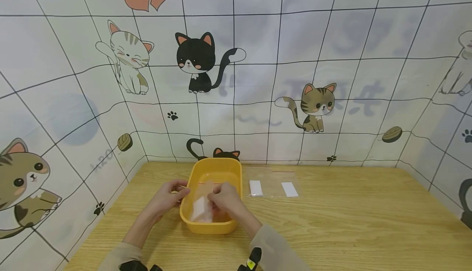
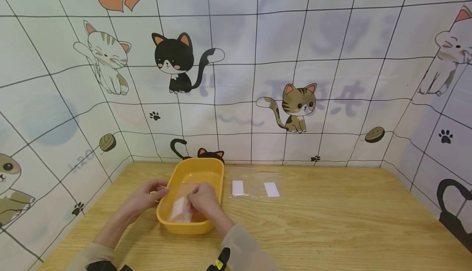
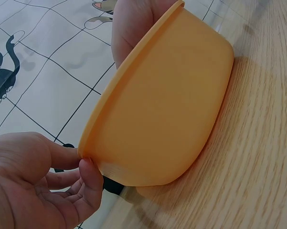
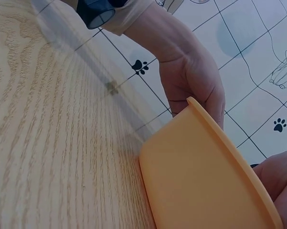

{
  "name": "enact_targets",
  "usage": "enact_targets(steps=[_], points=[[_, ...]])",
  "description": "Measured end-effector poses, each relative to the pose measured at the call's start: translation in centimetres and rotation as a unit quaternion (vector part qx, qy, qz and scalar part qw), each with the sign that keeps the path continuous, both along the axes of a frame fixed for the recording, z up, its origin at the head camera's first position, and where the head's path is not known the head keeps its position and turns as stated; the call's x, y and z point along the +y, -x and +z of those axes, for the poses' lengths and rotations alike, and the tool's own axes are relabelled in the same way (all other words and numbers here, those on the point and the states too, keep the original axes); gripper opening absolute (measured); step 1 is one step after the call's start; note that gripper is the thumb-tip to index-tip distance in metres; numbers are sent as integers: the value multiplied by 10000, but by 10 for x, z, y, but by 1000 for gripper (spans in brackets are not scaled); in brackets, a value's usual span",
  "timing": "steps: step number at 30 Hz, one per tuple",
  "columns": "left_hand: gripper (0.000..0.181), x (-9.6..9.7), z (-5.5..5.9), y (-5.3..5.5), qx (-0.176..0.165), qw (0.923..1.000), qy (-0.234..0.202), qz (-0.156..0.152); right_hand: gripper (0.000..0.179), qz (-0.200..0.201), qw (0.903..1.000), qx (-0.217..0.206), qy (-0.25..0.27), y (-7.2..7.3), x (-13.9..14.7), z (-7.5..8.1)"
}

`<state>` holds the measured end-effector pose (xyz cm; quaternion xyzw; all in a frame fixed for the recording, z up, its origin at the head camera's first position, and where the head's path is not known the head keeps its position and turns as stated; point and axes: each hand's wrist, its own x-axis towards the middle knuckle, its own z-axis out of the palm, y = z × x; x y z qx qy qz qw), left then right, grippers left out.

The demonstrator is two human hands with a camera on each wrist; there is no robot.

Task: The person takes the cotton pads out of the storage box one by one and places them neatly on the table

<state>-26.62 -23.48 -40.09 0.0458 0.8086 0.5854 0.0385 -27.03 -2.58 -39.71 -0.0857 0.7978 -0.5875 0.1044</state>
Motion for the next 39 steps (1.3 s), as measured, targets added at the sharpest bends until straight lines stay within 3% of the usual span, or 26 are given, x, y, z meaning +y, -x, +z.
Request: enact_targets(steps=[8,14,26,32,39], points=[[32,1,1,0,-4,10000,-8,6,11,-10,9982,512,318,1,3,1],[33,2,2,-1,-8,10000,46,48,12,-12,9952,920,322,3,7,4],[32,3,1,-1,-17,9999,89,99,12,250,9802,1962,119,7,18,2],[33,2,0,-1,-24,9999,68,108,14,230,9753,2175,296,9,25,3],[35,4,1,0,-81,9998,100,139,15,300,9738,2120,769,11,33,9]])
